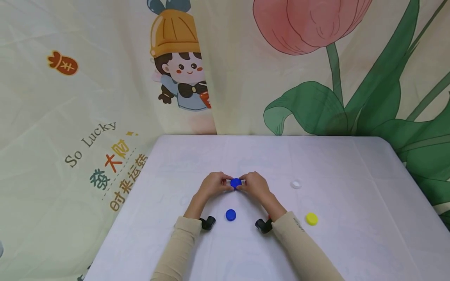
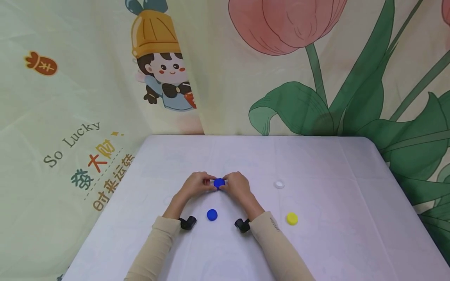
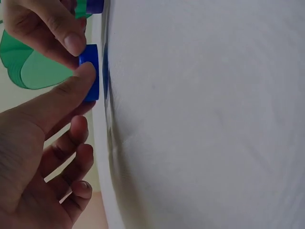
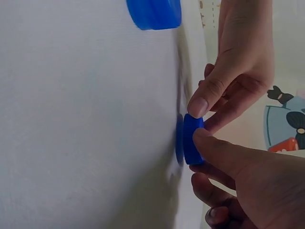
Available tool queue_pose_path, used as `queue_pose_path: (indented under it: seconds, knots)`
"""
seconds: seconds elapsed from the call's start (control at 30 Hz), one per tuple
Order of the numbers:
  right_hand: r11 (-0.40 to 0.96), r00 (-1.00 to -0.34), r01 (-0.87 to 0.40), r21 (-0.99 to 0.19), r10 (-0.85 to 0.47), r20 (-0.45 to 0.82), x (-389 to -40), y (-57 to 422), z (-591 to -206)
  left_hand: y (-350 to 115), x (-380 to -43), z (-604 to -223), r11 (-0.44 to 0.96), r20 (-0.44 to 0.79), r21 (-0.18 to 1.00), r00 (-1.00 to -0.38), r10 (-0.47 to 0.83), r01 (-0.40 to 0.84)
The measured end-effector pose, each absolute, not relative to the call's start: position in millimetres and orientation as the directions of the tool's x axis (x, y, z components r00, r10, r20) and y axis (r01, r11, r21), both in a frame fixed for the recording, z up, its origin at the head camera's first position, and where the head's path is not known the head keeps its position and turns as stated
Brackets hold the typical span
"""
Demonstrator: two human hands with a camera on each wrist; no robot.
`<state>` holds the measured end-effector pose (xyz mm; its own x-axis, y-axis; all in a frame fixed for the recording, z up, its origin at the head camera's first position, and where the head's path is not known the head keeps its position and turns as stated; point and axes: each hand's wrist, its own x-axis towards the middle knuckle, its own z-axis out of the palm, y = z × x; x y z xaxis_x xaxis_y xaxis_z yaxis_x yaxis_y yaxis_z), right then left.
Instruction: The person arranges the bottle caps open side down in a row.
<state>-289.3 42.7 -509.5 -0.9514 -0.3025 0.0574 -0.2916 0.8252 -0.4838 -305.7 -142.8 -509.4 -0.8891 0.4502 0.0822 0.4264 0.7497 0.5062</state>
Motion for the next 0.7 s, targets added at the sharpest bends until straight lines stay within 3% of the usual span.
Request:
queue_pose_path:
  seconds: [0.27, 0.53, 0.7]
  knots:
    - [0.856, -0.961, -0.249, -0.453, -0.276, 0.008, -288, 41, -515, -141, -307, -513, 0.807, 0.066, 0.389, -0.887, 0.457, 0.445]
    - [0.789, -0.977, -0.18, -0.587, -0.213, 0.012, -280, 62, -487, -124, -306, -487, 0.857, 0.034, 0.159, -0.87, 0.492, 0.491]
    - [0.761, -0.983, -0.18, -0.623, -0.165, 0.081, -280, 86, -468, -98, -308, -458, 0.821, 0.034, 0.201, -0.841, 0.54, 0.535]
